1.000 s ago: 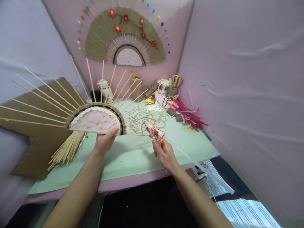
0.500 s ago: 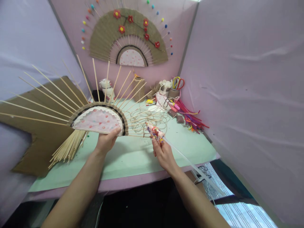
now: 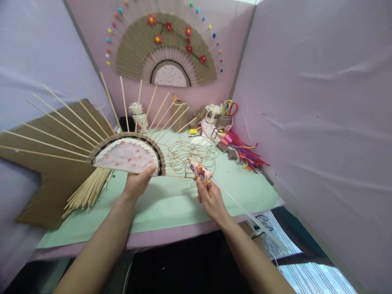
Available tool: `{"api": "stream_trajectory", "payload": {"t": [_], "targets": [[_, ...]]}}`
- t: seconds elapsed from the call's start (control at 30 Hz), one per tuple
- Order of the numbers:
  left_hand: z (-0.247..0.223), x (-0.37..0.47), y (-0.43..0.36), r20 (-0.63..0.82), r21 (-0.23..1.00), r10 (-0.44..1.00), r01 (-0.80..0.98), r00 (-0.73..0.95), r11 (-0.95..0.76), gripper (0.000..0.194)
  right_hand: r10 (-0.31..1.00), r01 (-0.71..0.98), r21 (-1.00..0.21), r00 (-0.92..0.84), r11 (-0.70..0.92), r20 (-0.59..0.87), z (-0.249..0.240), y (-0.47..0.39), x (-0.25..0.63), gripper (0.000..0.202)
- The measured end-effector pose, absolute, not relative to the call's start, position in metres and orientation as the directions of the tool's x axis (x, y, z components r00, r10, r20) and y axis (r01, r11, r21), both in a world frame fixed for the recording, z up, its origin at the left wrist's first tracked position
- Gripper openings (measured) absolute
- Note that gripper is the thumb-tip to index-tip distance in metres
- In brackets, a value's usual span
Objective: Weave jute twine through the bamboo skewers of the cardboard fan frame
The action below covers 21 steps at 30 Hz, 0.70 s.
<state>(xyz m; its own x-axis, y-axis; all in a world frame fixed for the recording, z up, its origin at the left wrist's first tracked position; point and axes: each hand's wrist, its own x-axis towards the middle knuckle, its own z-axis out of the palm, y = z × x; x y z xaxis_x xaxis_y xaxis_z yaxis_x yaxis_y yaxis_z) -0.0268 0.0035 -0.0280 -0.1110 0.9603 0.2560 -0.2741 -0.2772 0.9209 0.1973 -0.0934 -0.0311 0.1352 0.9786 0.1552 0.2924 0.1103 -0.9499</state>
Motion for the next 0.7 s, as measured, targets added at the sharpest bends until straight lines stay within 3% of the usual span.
{"api": "stream_trajectory", "payload": {"t": [0.7], "targets": [[-0.0265, -0.0254, 0.0022, 0.226, 0.915, 0.967, -0.314, -0.115, -0.252, 0.061, 0.978, 0.276, -0.954, 0.138, 0.115, 0.158, -0.0376, -0.0927, 0.1997, 0.057]]}}
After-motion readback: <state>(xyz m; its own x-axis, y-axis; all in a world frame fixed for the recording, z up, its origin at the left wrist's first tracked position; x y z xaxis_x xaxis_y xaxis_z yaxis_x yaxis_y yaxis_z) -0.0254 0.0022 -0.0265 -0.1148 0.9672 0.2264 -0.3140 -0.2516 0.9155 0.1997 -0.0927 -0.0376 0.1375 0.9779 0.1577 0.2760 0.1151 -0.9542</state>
